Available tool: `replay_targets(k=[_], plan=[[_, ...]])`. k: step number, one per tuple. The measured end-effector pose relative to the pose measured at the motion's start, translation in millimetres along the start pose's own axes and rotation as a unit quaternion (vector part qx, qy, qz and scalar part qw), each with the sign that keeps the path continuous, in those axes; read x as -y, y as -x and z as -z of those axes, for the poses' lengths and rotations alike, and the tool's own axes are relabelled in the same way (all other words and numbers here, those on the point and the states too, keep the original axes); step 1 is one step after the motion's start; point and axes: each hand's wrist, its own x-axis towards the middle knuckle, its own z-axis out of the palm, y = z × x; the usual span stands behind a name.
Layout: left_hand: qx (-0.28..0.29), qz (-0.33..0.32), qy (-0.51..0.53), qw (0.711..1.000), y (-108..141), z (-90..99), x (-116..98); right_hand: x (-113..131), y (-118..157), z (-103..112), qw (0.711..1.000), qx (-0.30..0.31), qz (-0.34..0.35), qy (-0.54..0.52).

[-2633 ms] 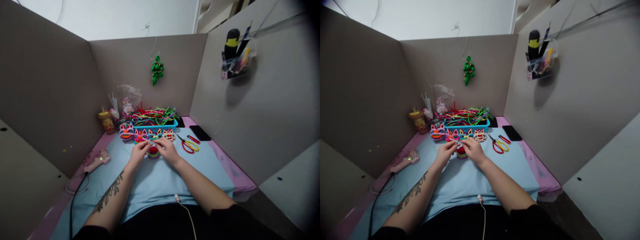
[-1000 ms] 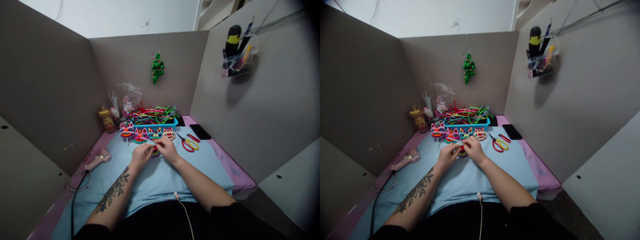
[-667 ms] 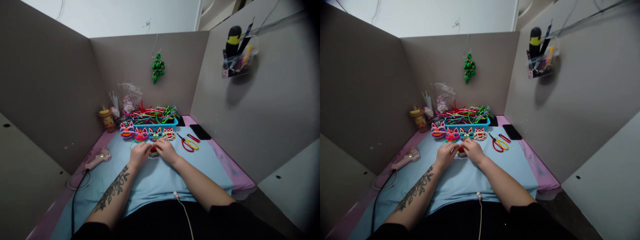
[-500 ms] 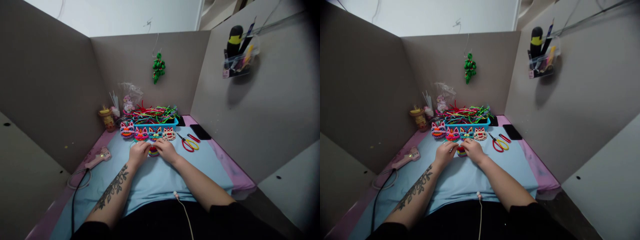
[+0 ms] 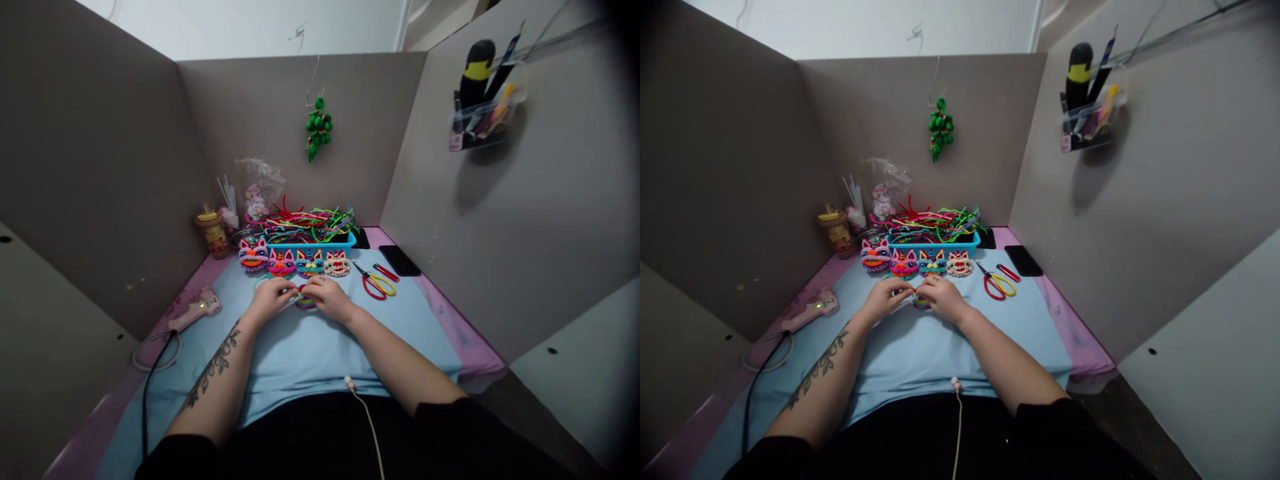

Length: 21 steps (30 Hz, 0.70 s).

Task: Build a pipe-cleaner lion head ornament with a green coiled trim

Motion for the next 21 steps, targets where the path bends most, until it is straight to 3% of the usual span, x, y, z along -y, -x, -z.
replay_targets(k=[10, 21], plan=[[0.01, 0.018, 0.167, 0.986, 0, 8.2, -12, 10, -5, 5, 0.983, -0.057, -0.049, -0.167], [-0.047, -0.044, 0.079, 0.995, 2, -7.8, -9, 5, -4, -4, 0.978, -0.116, -0.13, -0.117]])
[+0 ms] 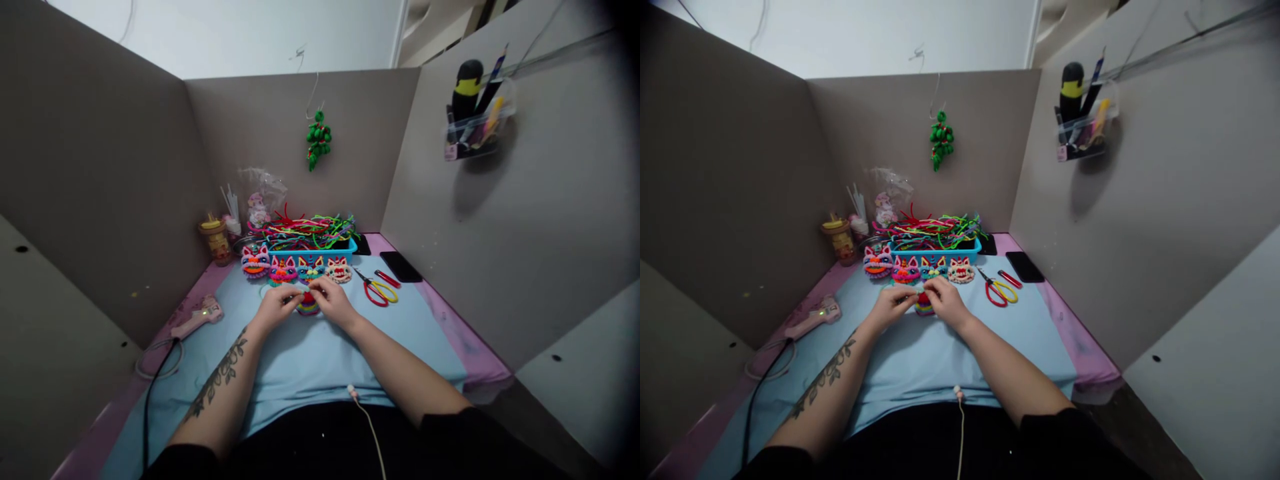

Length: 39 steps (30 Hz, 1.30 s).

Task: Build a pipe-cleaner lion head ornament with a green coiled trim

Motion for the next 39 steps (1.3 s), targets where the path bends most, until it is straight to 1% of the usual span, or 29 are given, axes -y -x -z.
replay_targets(k=[8, 14, 19, 23, 27, 31, 35, 39], plan=[[-0.024, -0.024, -0.081, 0.996, 2, -4.8, -3, 0, 0, -1, 0.999, -0.035, 0.008, 0.041], [-0.031, -0.045, -0.126, 0.991, 3, -9.5, 0, 2, 1, -3, 0.996, -0.035, 0.025, 0.083], [-0.038, -0.049, -0.138, 0.988, 4, -10.9, 1, 2, 4, -4, 0.991, -0.022, 0.029, 0.132], [-0.025, -0.06, -0.158, 0.985, 4, -10.3, 0, 4, 5, -4, 0.98, -0.008, 0.027, 0.199], [-0.03, -0.071, -0.181, 0.98, 5, -7.9, -2, 10, 5, -2, 0.956, 0.017, 0.04, 0.289], [-0.031, -0.077, -0.232, 0.969, 5, -4.8, -6, 13, 4, 0, 0.931, 0.054, 0.05, 0.357], [-0.025, -0.089, -0.273, 0.958, 5, -3.2, -7, 11, 4, 0, 0.925, 0.082, 0.06, 0.366], [-0.023, -0.081, -0.277, 0.957, 4, -3.0, -5, 6, 4, -1, 0.936, 0.083, 0.072, 0.334]])
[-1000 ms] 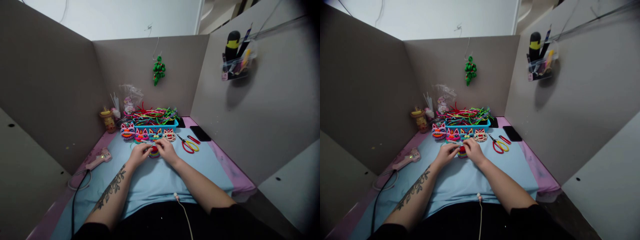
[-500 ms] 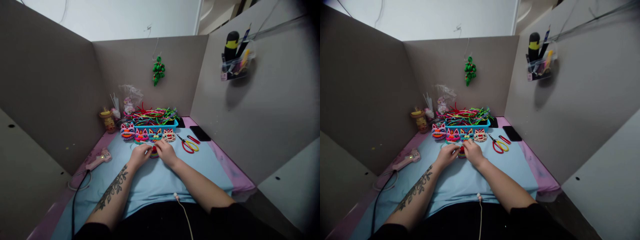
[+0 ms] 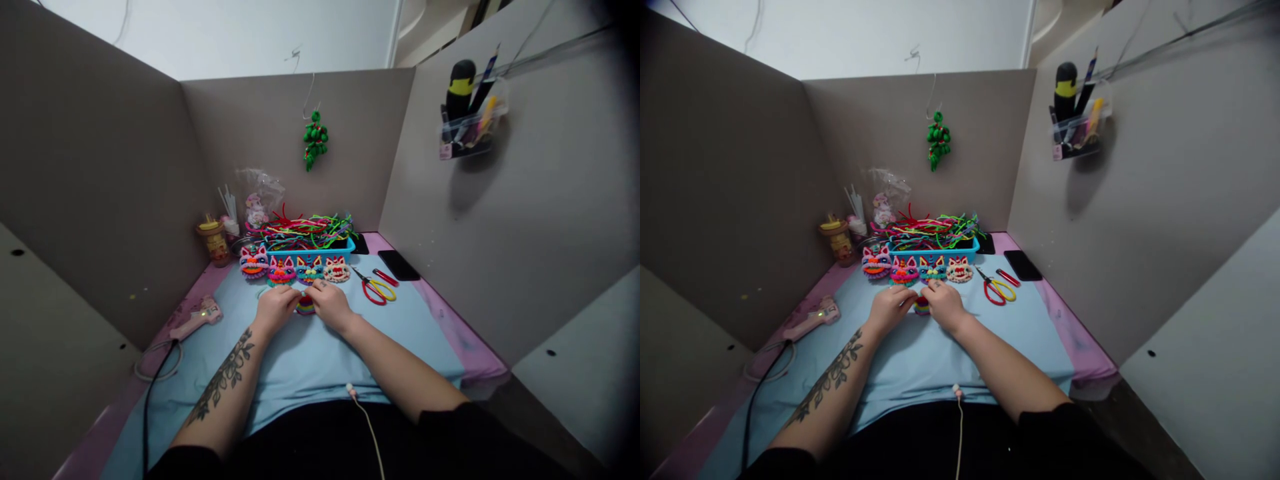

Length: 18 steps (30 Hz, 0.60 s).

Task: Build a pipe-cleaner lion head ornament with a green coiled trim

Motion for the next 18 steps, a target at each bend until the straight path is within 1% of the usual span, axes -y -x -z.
replay_targets(k=[5, 9, 14, 18], plan=[[0.009, 0.035, 0.062, 0.997, 0, -2.0, 3, -6, -1, -1, 0.999, -0.014, 0.03, -0.034], [0.022, 0.072, 0.123, 0.989, -1, -1.3, 6, -10, -2, 0, 0.996, -0.02, 0.053, -0.073], [0.079, 0.101, 0.217, 0.968, -3, -0.6, 14, -11, -2, 1, 0.99, -0.02, 0.078, -0.112], [0.093, 0.127, 0.274, 0.949, -4, -2.0, 18, -12, -2, 2, 0.983, -0.019, 0.093, -0.157]])
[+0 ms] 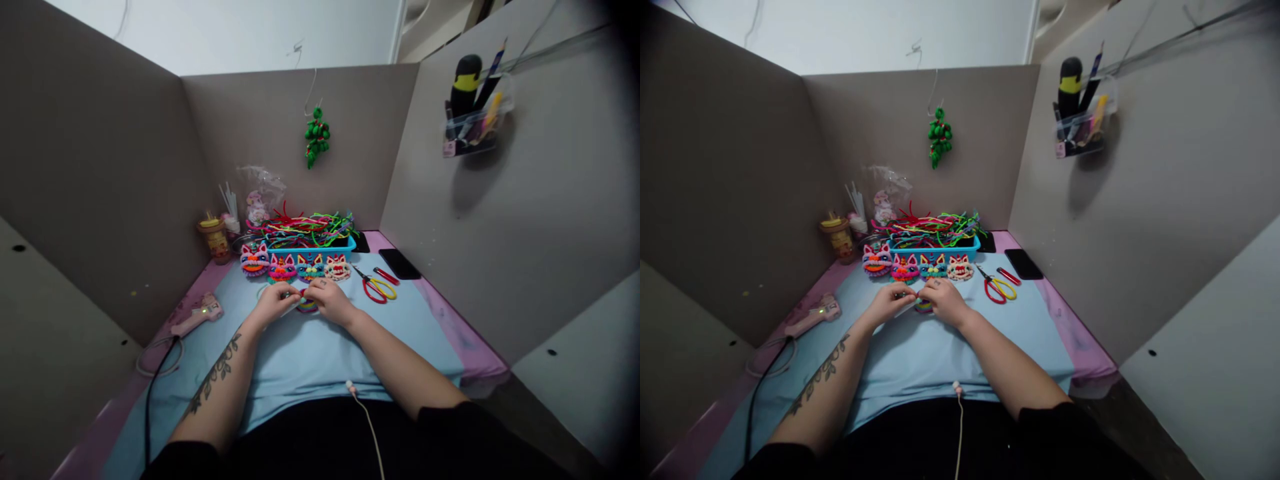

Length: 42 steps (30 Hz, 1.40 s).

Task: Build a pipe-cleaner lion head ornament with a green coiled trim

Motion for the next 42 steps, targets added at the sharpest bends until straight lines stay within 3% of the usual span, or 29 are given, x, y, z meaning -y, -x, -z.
replay_targets(k=[6, 15, 23, 35, 42], plan=[[-0.007, 0.02, 0.052, 0.998, 1, 2.7, -7, 1, -1, 2, 0.995, -0.003, -0.031, -0.099], [-0.02, 0.041, 0.132, 0.99, 1, 3.1, -14, 10, -4, 6, 0.969, -0.063, -0.1, -0.218], [-0.049, 0.004, 0.057, 0.997, 1, -8.1, -10, 8, -7, 0, 0.955, -0.119, -0.185, -0.198], [-0.104, -0.033, -0.043, 0.993, 5, -12.1, -15, 4, -5, -6, 0.961, -0.156, -0.192, -0.127], [-0.099, -0.088, -0.12, 0.984, 7, -13.6, -16, 7, 0, -6, 0.978, -0.118, -0.174, 0.016]])
